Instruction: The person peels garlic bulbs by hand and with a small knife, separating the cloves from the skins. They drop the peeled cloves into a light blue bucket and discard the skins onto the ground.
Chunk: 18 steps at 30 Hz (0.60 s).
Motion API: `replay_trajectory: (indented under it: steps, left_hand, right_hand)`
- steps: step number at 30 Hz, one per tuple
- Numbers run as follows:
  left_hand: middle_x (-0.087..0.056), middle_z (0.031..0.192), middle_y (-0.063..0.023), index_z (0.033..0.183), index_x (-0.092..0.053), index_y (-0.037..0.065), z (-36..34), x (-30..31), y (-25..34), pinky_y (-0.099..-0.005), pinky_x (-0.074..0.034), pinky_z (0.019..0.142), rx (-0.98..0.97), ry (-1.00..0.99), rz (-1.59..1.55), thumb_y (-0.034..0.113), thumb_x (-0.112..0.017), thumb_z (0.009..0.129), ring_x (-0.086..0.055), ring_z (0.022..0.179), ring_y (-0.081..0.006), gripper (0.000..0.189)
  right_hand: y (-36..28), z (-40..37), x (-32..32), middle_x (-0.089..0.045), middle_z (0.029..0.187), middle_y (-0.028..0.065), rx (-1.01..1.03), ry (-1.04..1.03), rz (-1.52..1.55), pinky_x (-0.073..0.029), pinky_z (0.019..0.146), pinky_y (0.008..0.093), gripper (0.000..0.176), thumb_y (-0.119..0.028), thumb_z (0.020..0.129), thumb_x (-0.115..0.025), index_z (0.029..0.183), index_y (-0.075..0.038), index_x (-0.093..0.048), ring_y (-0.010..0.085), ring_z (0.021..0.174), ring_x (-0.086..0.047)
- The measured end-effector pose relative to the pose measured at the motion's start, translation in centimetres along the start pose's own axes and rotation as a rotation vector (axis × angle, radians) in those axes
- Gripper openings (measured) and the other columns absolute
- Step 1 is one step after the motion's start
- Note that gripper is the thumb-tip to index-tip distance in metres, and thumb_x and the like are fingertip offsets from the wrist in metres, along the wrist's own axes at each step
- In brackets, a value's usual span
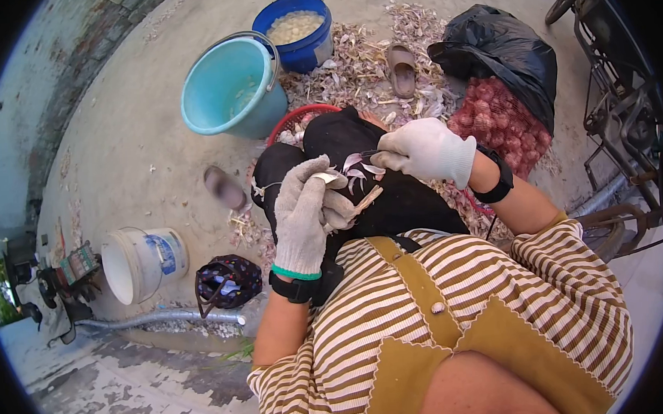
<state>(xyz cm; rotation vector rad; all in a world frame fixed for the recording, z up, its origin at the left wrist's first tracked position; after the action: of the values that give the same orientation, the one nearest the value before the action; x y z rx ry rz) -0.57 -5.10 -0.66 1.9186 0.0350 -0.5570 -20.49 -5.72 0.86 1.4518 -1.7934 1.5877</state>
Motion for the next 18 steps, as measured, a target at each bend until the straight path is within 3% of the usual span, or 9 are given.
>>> replay_trajectory:
  steps: [2, 6, 9, 11, 18]
  left_hand:
    - [-0.065, 0.101, -0.0136, 0.125, -0.047, -0.001, 0.2, 0.4, 0.3, -0.0194, -0.047, 0.043, -0.094, 0.076, 0.079, 0.01, -0.044, 0.099, -0.063, 0.06, -0.012, 0.029]
    - [-0.064, 0.101, -0.0163, 0.125, -0.044, -0.002, 0.2, 0.0, 0.4, -0.0214, -0.047, 0.039, -0.154, 0.116, 0.126, 0.013, -0.043, 0.1, -0.062, 0.057, -0.0144, 0.029]
    - [-0.063, 0.099, -0.0133, 0.126, -0.044, -0.001, -0.3, -0.6, 0.9, -0.0198, -0.044, 0.04, -0.194, 0.109, 0.191, 0.012, -0.043, 0.1, -0.059, 0.056, -0.0116, 0.03]
    - [-0.062, 0.095, -0.0092, 0.126, -0.047, 0.0, -0.6, -0.8, 1.2, -0.0184, -0.043, 0.044, -0.211, 0.155, 0.258, 0.012, -0.045, 0.099, -0.056, 0.057, -0.0085, 0.029]
    - [-0.061, 0.088, -0.0048, 0.123, -0.054, 0.001, -0.6, -0.8, 0.6, -0.0173, -0.041, 0.05, -0.241, 0.156, 0.455, 0.011, -0.049, 0.098, -0.053, 0.06, -0.0052, 0.027]
  right_hand:
    - [-0.1, 0.0, 0.1, -0.065, 0.08, 0.0184, -0.074, -0.011, -0.111, -0.05, 0.071, 0.0418, 0.037, -0.04, 0.092, -0.055, 0.101, -0.006, -0.067, 0.0355, 0.08, -0.064]
    - [-1.9, 0.1, -0.2, -0.065, 0.082, 0.0179, 0.054, 0.035, 0.076, -0.05, 0.071, 0.0416, 0.038, -0.041, 0.092, -0.054, 0.104, -0.007, -0.066, 0.0345, 0.081, -0.065]
    - [-2.8, 0.6, -0.3, -0.064, 0.081, 0.0169, 0.136, 0.041, 0.097, -0.05, 0.07, 0.0414, 0.036, -0.04, 0.092, -0.055, 0.104, -0.007, -0.066, 0.0329, 0.079, -0.065]
    - [-2.8, 0.8, -0.3, -0.065, 0.079, 0.0185, 0.104, -0.017, 0.111, -0.049, 0.071, 0.0447, 0.039, -0.044, 0.092, -0.053, 0.098, -0.008, -0.066, 0.035, 0.08, -0.064]
    - [-3.2, 0.5, 0.0, -0.065, 0.077, 0.0175, 0.132, 0.011, 0.089, -0.049, 0.069, 0.0442, 0.038, -0.044, 0.092, -0.053, 0.095, -0.009, -0.067, 0.0349, 0.079, -0.064]
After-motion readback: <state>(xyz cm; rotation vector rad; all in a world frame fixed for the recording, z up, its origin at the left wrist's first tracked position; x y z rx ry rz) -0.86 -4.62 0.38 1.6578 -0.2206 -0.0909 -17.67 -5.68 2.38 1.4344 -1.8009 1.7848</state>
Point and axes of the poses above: each hand's wrist, its own z-axis towards the middle knuckle, its own x-axis out of the back of the hand, y = z × x, the point moved 5 cm from there along z, towards the middle knuckle
